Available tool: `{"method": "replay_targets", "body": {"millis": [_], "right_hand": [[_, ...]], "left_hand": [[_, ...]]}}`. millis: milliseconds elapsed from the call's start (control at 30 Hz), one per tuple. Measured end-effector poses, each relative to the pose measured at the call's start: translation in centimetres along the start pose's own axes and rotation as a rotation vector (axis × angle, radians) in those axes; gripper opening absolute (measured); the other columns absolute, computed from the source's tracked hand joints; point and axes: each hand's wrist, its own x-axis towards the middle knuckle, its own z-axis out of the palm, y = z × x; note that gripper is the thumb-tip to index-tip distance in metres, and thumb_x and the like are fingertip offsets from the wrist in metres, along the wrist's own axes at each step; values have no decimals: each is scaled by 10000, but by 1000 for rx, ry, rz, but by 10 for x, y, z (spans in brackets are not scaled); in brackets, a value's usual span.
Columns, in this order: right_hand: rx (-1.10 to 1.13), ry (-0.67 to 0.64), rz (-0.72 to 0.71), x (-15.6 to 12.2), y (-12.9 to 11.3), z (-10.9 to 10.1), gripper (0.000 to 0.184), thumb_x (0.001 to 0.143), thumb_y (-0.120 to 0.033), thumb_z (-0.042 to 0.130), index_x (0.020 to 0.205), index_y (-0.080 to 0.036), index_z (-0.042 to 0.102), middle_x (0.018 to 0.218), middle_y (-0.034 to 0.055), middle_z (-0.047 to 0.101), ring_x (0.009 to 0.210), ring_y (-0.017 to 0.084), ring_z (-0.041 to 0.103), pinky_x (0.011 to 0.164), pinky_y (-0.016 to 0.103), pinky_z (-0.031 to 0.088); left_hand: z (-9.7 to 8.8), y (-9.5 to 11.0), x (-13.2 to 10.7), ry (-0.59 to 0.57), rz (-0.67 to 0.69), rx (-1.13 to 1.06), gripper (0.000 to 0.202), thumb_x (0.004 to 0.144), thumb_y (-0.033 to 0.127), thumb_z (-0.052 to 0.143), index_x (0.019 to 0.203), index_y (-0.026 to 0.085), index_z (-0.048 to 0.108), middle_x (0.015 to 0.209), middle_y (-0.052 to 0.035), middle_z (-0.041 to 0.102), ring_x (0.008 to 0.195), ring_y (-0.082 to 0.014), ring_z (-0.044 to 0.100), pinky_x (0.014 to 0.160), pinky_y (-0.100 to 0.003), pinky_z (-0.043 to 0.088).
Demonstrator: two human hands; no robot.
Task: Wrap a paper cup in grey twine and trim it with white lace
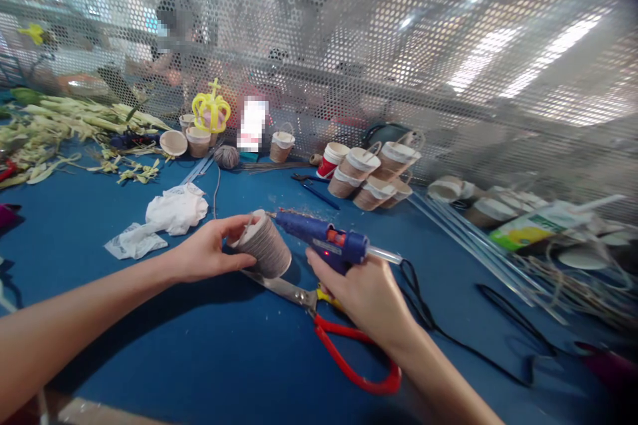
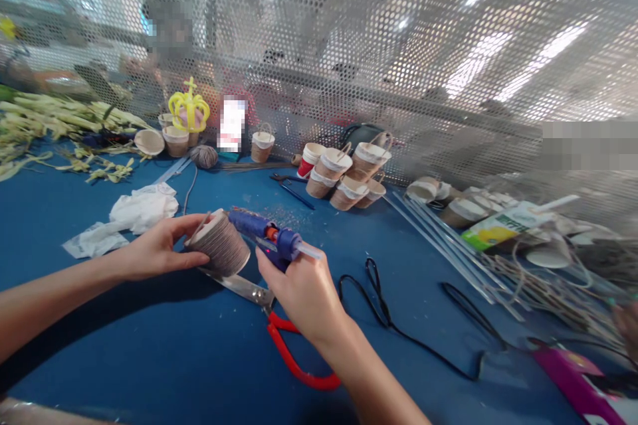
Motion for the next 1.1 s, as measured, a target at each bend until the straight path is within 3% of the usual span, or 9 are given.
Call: {"method": "replay_targets", "body": {"millis": [833,1100], "right_hand": [[19,-32,-17,-9,-9,-3,166,744,-204,478,636,-193,603,445,-9,542,395,123,487,413,241,425],[47,-55,97,-11,-12,-1,119,706,-224,505,627,-188,586,485,11,572,428,143,524,432,264,443]], "left_hand": [[0,-3,-1,-4,-14,28,499,728,255,600,1189,120,464,1098,-93,604,957,-211,559,857,-346,432],[-1,-2,0,-7,-5,16,484,730,249,599,1182,127,474,1103,-86,604,971,-213,551,866,-351,423]]}}
